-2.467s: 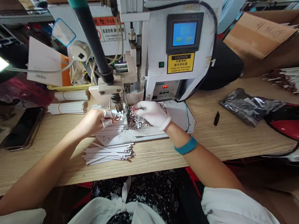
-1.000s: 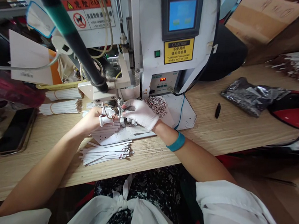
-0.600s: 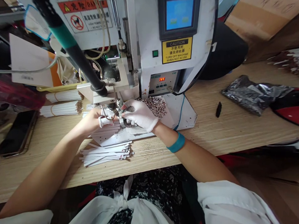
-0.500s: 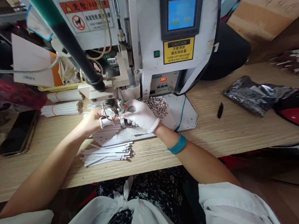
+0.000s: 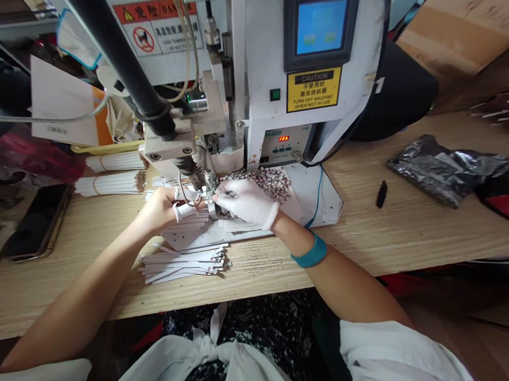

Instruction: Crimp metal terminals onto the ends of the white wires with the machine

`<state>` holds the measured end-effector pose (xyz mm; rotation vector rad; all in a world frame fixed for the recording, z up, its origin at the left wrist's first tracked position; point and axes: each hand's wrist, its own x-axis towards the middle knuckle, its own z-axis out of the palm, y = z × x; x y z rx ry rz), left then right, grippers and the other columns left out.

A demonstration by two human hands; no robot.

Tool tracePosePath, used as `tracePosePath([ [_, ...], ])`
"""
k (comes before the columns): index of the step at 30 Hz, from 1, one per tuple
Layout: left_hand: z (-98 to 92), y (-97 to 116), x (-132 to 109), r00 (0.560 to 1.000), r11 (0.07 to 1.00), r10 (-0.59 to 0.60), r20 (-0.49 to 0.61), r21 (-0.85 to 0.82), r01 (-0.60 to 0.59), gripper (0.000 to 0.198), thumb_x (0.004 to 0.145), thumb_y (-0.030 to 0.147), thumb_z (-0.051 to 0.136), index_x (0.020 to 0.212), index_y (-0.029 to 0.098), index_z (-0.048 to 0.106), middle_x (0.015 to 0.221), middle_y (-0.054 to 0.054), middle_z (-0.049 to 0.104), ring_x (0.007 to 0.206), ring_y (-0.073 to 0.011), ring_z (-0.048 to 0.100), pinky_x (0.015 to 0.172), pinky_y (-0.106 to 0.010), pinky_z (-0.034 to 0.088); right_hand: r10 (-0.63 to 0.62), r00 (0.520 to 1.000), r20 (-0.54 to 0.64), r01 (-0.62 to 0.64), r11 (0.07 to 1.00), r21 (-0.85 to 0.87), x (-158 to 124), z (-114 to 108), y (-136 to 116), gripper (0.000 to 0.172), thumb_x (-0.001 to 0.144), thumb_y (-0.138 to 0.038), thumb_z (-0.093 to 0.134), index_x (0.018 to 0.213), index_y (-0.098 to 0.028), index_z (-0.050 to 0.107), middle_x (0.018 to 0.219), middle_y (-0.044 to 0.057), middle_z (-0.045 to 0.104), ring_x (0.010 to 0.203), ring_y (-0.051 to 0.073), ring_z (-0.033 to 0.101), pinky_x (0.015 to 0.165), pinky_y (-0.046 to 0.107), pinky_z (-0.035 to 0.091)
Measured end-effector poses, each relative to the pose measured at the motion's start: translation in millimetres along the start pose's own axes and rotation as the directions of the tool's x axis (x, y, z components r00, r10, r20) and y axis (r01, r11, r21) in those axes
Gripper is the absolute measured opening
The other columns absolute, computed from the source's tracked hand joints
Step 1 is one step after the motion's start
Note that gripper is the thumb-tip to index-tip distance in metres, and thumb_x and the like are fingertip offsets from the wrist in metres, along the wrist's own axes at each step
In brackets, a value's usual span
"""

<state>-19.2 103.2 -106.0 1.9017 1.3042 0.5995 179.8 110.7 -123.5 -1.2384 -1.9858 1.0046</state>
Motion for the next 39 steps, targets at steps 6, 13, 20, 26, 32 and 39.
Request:
tracePosePath([
  [6,0.6,4,0,0.993,0.992,-0.102,0.061,-0.066,0.106,0.03,0.066,0.043,0.063,0.06,0.013,0.064,0.059,0.0,0.059,0.057,-0.0123,0.049,0.053,-0.021,0.039,0.126,0.99,0.069,-0.135,0.981,0.138,0,3,-3,0.016,0.079,-0.023,0.055,0.065,-0.015,0.054,0.052,-0.004,0.052,0.045,0.008,0.046,0.046,0.021,0.034],
  [13,0.1,4,5,0.977,0.958,-0.18,0.109,-0.204,0.2,0.029,0.058,0.043,0.068,0.058,0.014,0.062,0.059,0.0,0.06,0.064,-0.0144,0.054,0.061,-0.023,0.044,0.284,0.941,0.187,-0.334,0.868,0.366,-1,5,-7,0.019,0.082,-0.018,0.054,0.064,-0.017,0.047,0.041,-0.01,0.039,0.028,0.003,0.032,0.031,0.017,0.022],
  [20,0.7,0,5,0.974,0.941,-0.189,0.127,-0.259,0.216,0.025,0.058,0.038,0.07,0.062,0.014,0.065,0.061,0.001,0.061,0.062,-0.0126,0.054,0.063,-0.023,0.045,0.265,0.946,0.187,-0.316,0.884,0.344,-1,2,-5,0.011,0.08,-0.017,0.057,0.069,-0.014,0.056,0.039,-0.01,0.039,0.029,0.003,0.034,0.029,0.016,0.022],
  [26,-0.8,5,5,0.97,0.942,-0.209,0.125,-0.24,0.234,0.025,0.057,0.039,0.069,0.063,0.015,0.067,0.063,0.0,0.064,0.062,-0.0136,0.055,0.064,-0.024,0.046,0.278,0.942,0.19,-0.33,0.873,0.36,-1,2,-8,0.015,0.081,-0.017,0.056,0.066,-0.015,0.054,0.039,-0.01,0.038,0.029,0.003,0.033,0.029,0.016,0.022],
  [32,-0.6,6,5,0.974,0.945,-0.196,0.113,-0.242,0.218,0.024,0.057,0.038,0.068,0.062,0.015,0.066,0.061,0.0,0.063,0.062,-0.0134,0.055,0.063,-0.024,0.045,0.261,0.95,0.17,-0.303,0.9,0.314,-1,1,-9,0.019,0.08,-0.014,0.056,0.061,-0.015,0.051,0.04,-0.009,0.04,0.03,0.002,0.034,0.03,0.016,0.023],
  [39,1.9,1,5,0.976,0.961,-0.191,0.1,-0.182,0.207,0.024,0.059,0.038,0.066,0.058,0.014,0.062,0.056,0.002,0.058,0.06,-0.0125,0.052,0.058,-0.022,0.043,0.271,0.95,0.156,-0.31,0.883,0.351,0,6,-9,0.023,0.082,-0.015,0.054,0.06,-0.016,0.047,0.04,-0.01,0.039,0.028,0.002,0.033,0.029,0.015,0.023],
])
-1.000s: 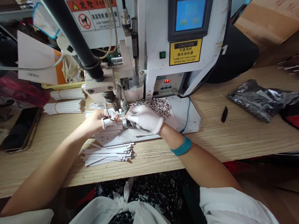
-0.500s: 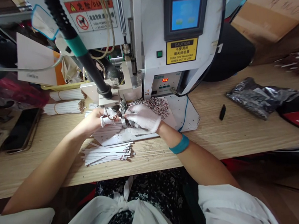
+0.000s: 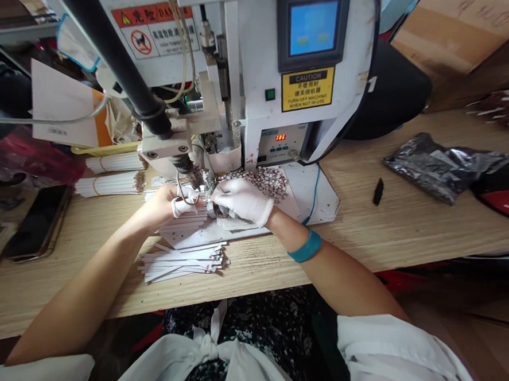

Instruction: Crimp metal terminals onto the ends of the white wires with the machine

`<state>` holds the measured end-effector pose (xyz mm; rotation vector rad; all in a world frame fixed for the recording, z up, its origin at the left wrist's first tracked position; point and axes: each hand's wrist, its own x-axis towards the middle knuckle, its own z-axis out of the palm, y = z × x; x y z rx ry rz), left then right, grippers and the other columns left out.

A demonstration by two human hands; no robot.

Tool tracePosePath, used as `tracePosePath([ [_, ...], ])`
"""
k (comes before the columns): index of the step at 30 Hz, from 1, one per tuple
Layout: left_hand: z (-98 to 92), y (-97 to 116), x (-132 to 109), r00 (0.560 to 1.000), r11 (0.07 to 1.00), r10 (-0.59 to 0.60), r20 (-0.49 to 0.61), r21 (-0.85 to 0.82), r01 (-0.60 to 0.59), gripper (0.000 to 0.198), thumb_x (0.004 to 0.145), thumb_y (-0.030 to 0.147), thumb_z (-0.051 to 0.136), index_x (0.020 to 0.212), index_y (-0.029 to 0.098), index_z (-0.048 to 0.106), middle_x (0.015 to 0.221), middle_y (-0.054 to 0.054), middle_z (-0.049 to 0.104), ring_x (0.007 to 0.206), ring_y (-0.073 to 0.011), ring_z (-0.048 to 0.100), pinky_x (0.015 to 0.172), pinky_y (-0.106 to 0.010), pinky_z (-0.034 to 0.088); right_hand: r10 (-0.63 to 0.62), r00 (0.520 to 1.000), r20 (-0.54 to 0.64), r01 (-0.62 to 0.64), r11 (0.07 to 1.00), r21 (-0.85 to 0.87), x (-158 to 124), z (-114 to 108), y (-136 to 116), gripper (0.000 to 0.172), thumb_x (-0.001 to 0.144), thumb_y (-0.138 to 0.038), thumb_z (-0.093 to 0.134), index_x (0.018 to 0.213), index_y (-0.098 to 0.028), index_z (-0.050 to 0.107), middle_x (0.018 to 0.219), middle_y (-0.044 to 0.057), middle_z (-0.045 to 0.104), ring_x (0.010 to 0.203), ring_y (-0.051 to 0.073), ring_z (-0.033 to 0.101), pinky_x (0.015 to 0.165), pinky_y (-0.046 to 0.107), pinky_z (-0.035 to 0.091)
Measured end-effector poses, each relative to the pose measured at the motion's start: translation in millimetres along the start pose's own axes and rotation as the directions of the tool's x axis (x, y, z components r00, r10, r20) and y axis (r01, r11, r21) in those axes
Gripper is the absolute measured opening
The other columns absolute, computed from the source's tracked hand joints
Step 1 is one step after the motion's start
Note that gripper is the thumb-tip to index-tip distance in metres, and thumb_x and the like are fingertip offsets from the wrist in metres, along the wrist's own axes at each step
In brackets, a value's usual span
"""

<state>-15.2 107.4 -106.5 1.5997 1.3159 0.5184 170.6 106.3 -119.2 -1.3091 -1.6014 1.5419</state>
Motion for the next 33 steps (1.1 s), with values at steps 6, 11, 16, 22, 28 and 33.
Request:
tracePosePath([
  [6,-3.2,3,-5,1.0,0.999,0.003,0.01,0.054,-0.003,0.024,0.063,0.037,0.058,0.057,0.014,0.059,0.055,0.002,0.053,0.053,-0.0102,0.044,0.05,-0.021,0.036,0.088,0.995,0.038,-0.085,0.995,-0.057,-6,-14,-3,0.015,0.084,-0.024,0.057,0.072,-0.014,0.057,0.04,-0.007,0.047,0.025,0.004,0.036,0.023,0.015,0.023],
  [11,-13.9,10,-20,0.993,0.965,0.083,0.083,0.243,-0.1,0.026,0.068,0.039,0.058,0.059,0.015,0.061,0.057,0.0,0.056,0.052,-0.0113,0.046,0.049,-0.021,0.036,0.116,0.964,0.24,-0.138,0.988,0.076,-6,-26,-6,0.011,0.083,-0.021,0.06,0.08,-0.01,0.061,0.054,0.001,0.061,0.037,0.007,0.052,0.03,0.014,0.04],
  [16,-5.9,19,-43,0.956,0.828,-0.009,0.292,0.539,-0.157,0.02,0.076,0.026,0.053,0.079,0.018,0.071,0.067,-0.004,0.068,0.06,-0.0161,0.059,0.056,-0.023,0.042,0.021,0.998,0.061,-0.028,0.994,0.11,0,-36,-1,0.008,0.078,-0.013,0.061,0.086,-0.012,0.062,0.081,0.006,0.067,0.057,0.01,0.063,0.042,0.017,0.051],
  [22,30.3,22,-64,0.906,0.462,-0.069,0.417,0.819,-0.342,0.025,0.077,0.008,0.046,0.086,0.015,0.068,0.082,-0.012,0.068,0.067,-0.0234,0.065,0.057,-0.03,0.045,0.071,0.966,0.247,-0.029,0.985,-0.169,-8,-46,-4,0.016,0.079,-0.021,0.058,0.089,-0.013,0.067,0.079,0.006,0.067,0.054,0.01,0.06,0.041,0.019,0.045],
  [28,24.6,27,-61,0.917,0.475,-0.054,0.395,0.818,-0.324,0.026,0.081,0.008,0.043,0.086,0.017,0.067,0.087,-0.009,0.067,0.069,-0.0202,0.065,0.059,-0.027,0.045,-0.275,0.956,-0.099,0.167,0.793,-0.585,5,-39,3,0.018,0.075,-0.013,0.055,0.084,-0.018,0.071,0.083,0.002,0.07,0.078,0.017,0.063,0.068,0.026,0.046],
  [33,-3.0,19,-45,0.994,0.417,0.03,0.102,0.903,-0.106,0.023,0.082,0.016,0.044,0.079,0.016,0.067,0.089,-0.009,0.065,0.067,-0.018,0.063,0.056,-0.024,0.043,-0.366,0.927,-0.081,0.207,0.68,-0.704,10,-32,11,0.021,0.076,-0.012,0.054,0.084,-0.018,0.073,0.088,0.003,0.072,0.085,0.019,0.063,0.076,0.029,0.045],
])
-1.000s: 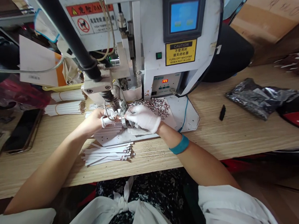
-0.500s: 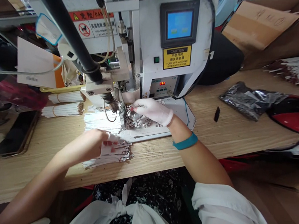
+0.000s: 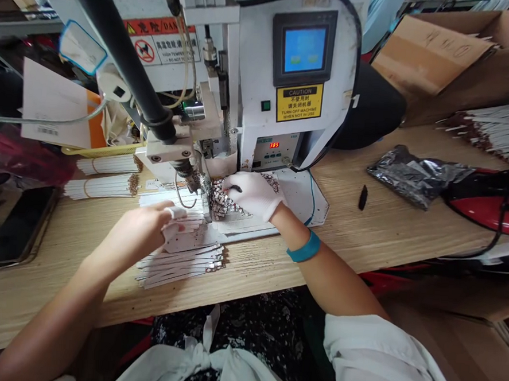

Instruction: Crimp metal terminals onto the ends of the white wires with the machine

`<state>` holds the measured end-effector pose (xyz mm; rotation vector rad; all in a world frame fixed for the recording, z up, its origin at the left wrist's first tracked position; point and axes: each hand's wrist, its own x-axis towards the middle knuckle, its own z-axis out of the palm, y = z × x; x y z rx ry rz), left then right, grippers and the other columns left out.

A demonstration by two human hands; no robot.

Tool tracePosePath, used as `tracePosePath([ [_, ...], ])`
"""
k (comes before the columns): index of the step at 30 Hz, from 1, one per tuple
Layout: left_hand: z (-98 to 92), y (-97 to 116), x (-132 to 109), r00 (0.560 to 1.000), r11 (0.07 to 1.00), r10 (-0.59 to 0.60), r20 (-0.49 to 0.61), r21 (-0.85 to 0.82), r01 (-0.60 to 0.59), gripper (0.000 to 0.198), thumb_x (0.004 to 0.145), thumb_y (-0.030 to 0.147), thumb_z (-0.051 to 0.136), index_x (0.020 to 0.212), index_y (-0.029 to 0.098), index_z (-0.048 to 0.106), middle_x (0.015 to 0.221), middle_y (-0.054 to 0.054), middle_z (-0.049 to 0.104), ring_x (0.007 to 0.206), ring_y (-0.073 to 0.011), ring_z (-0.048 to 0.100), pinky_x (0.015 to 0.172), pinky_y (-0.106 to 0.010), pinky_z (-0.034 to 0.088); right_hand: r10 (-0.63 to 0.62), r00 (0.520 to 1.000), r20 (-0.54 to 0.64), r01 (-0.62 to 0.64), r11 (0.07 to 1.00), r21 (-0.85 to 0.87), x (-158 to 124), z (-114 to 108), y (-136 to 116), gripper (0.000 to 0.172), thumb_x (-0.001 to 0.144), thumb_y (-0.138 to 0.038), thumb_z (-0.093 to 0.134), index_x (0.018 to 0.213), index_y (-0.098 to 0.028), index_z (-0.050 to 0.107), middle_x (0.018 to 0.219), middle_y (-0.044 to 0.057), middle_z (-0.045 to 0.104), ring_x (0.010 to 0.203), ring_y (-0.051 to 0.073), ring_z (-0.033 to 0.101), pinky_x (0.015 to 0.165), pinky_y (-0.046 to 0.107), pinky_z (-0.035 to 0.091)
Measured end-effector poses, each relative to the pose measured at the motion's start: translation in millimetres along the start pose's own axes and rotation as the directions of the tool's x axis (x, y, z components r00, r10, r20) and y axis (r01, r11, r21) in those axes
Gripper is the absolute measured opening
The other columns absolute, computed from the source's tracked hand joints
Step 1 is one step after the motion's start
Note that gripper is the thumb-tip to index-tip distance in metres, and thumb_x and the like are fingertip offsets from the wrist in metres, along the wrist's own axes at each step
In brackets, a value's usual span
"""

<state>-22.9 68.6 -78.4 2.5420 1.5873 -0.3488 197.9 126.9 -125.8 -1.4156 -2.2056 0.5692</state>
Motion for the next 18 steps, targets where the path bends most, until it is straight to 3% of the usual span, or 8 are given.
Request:
tracePosePath([
  [3,11.3,-14,13,0.994,0.999,0.004,-0.112,-0.035,-0.008,0.019,0.08,0.021,0.048,0.079,0.015,0.066,0.092,-0.009,0.064,0.07,-0.0193,0.062,0.058,-0.026,0.045,-0.049,0.998,0.045,0.052,0.997,-0.058,-3,4,-3,0.021,0.076,-0.014,0.056,0.086,-0.018,0.074,0.092,0.005,0.071,0.086,0.02,0.063,0.077,0.03,0.045],
  [7,27.4,-18,27,0.986,0.969,0.025,-0.163,-0.238,-0.063,0.017,0.076,0.022,0.051,0.079,0.014,0.067,0.086,-0.009,0.066,0.076,-0.0213,0.062,0.067,-0.028,0.049,-0.103,0.985,0.138,0.106,0.994,-0.014,-5,-1,-4,0.022,0.075,-0.014,0.057,0.089,-0.017,0.074,0.091,0.003,0.072,0.086,0.019,0.063,0.078,0.029,0.046],
  [12,33.2,-13,31,0.973,0.913,-0.01,-0.231,-0.4,-0.085,0.015,0.074,0.022,0.053,0.072,0.014,0.066,0.082,-0.008,0.066,0.073,-0.02,0.062,0.068,-0.028,0.049,-0.042,0.997,0.061,0.045,0.997,-0.056,-2,-8,4,0.025,0.075,-0.009,0.052,0.086,-0.016,0.073,0.091,0.003,0.072,0.088,0.018,0.064,0.079,0.027,0.044],
  [18,29.1,-18,29,0.936,0.917,0.066,-0.345,-0.349,-0.193,0.018,0.071,0.017,0.046,0.07,0.015,0.064,0.081,-0.009,0.064,0.077,-0.0213,0.059,0.07,-0.031,0.049,-0.031,0.986,0.161,0.051,0.992,-0.118,-3,-7,3,0.02,0.076,-0.017,0.057,0.086,-0.018,0.074,0.088,0.004,0.071,0.083,0.019,0.062,0.072,0.028,0.043],
])
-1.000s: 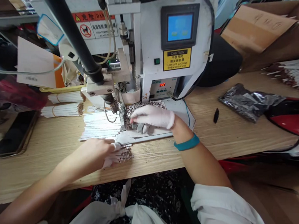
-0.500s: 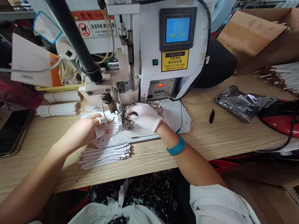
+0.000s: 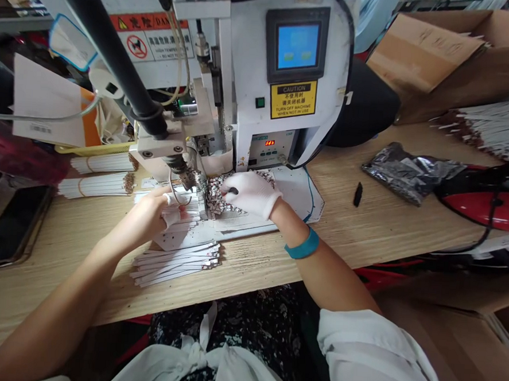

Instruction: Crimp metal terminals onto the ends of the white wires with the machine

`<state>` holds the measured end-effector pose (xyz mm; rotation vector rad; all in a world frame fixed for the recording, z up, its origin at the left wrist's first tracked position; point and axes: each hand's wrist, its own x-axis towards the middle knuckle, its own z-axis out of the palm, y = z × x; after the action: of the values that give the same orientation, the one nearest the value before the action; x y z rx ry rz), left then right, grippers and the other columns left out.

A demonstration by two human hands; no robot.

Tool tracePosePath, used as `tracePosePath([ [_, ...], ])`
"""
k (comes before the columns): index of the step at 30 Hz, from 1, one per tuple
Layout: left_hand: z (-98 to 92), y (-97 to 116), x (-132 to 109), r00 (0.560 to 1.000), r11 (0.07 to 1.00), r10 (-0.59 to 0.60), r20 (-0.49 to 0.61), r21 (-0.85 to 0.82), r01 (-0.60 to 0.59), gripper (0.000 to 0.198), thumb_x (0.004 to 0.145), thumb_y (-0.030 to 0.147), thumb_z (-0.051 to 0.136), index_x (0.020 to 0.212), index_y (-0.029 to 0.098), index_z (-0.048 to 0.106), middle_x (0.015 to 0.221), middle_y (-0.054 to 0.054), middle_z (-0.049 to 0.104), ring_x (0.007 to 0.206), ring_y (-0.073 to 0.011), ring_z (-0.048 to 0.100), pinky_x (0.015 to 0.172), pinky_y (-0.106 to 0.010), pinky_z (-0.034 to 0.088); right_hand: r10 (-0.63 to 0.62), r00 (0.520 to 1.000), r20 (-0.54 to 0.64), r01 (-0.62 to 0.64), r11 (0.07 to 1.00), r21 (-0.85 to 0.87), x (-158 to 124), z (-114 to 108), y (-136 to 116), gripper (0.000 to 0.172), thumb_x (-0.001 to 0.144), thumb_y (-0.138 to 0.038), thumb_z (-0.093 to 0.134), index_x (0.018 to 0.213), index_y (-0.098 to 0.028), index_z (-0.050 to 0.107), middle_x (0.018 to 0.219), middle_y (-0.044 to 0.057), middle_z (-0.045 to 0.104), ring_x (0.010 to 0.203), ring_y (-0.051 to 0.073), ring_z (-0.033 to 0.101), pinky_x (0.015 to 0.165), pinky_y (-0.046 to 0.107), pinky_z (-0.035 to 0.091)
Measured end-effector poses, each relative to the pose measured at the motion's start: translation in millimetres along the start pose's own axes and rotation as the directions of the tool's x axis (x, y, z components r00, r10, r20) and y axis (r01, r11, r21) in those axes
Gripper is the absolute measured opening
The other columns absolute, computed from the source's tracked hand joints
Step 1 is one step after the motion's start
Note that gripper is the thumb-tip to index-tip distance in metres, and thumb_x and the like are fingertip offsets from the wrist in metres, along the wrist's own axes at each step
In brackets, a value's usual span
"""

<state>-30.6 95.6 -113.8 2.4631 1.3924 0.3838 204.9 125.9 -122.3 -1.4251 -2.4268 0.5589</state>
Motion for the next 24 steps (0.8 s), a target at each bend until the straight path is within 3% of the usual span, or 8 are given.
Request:
tracePosePath([
  [3,-2.0,-1,-2,1.0,0.999,0.018,-0.021,-0.047,-0.019,0.023,0.073,0.015,0.043,0.077,0.015,0.065,0.082,-0.007,0.064,0.078,-0.0197,0.059,0.07,-0.03,0.048,-0.032,0.998,0.053,0.033,0.999,-0.003,-1,2,-2,0.016,0.076,-0.024,0.061,0.084,-0.017,0.073,0.086,0.006,0.069,0.08,0.019,0.06,0.069,0.028,0.04],
  [6,-3.2,1,-2,1.0,0.989,0.018,-0.009,-0.145,-0.02,0.022,0.076,0.017,0.044,0.079,0.015,0.066,0.083,-0.006,0.065,0.077,-0.0184,0.06,0.072,-0.028,0.047,-0.033,0.999,0.032,0.033,0.999,0.014,0,3,-4,0.014,0.077,-0.023,0.06,0.08,-0.015,0.071,0.084,0.007,0.067,0.078,0.019,0.059,0.067,0.029,0.039],
  [9,-5.2,3,0,1.0,0.971,0.001,0.025,-0.241,0.005,0.021,0.078,0.025,0.047,0.075,0.015,0.066,0.081,-0.006,0.065,0.075,-0.0183,0.06,0.069,-0.027,0.046,0.1,0.995,0.012,-0.101,0.974,0.204,-1,1,-10,0.01,0.077,-0.022,0.06,0.077,-0.014,0.065,0.069,0.004,0.064,0.063,0.015,0.058,0.056,0.026,0.04],
  [12,-7.2,6,3,0.995,0.932,-0.039,0.087,-0.356,0.068,0.025,0.079,0.035,0.05,0.072,0.015,0.065,0.078,-0.006,0.065,0.073,-0.0181,0.059,0.066,-0.026,0.045,0.254,0.956,0.144,-0.29,0.766,0.573,-2,0,-18,0.008,0.079,-0.022,0.059,0.079,-0.014,0.059,0.056,0.0,0.058,0.044,0.011,0.052,0.039,0.021,0.035],
  [14,-8.4,8,4,0.988,0.889,-0.072,0.135,-0.44,0.125,0.03,0.078,0.042,0.052,0.072,0.014,0.064,0.076,-0.005,0.065,0.072,-0.0179,0.057,0.066,-0.026,0.044,0.245,0.946,0.214,-0.32,0.587,0.743,-3,2,-22,0.007,0.079,-0.02,0.06,0.078,-0.013,0.057,0.054,-0.001,0.057,0.041,0.009,0.051,0.035,0.019,0.036],
  [16,-9.3,10,5,0.977,0.837,-0.119,0.175,-0.511,0.194,0.034,0.076,0.047,0.055,0.072,0.014,0.063,0.074,-0.004,0.064,0.071,-0.0173,0.056,0.064,-0.025,0.044,0.205,0.948,0.245,-0.315,0.473,0.823,-2,5,-26,0.004,0.078,-0.014,0.061,0.077,-0.012,0.057,0.053,-0.001,0.057,0.041,0.008,0.051,0.036,0.018,0.04],
  [20,-10.4,12,7,0.948,0.768,-0.221,0.229,-0.558,0.314,0.035,0.069,0.049,0.06,0.069,0.014,0.062,0.066,-0.002,0.059,0.062,-0.0146,0.051,0.058,-0.024,0.041,0.169,0.944,0.284,-0.328,0.361,0.873,2,10,-30,0.007,0.078,-0.006,0.057,0.081,-0.011,0.056,0.052,-0.003,0.056,0.039,0.005,0.048,0.035,0.014,0.038],
  [24,-8.4,9,10,0.955,0.786,-0.218,0.202,-0.544,0.294,0.031,0.066,0.046,0.059,0.063,0.014,0.059,0.062,-0.001,0.057,0.059,-0.0135,0.048,0.055,-0.023,0.038,0.178,0.948,0.265,-0.313,0.352,0.882,5,10,-35,0.011,0.075,-0.004,0.058,0.082,-0.012,0.054,0.055,-0.005,0.053,0.038,0.003,0.045,0.03,0.013,0.033],
])
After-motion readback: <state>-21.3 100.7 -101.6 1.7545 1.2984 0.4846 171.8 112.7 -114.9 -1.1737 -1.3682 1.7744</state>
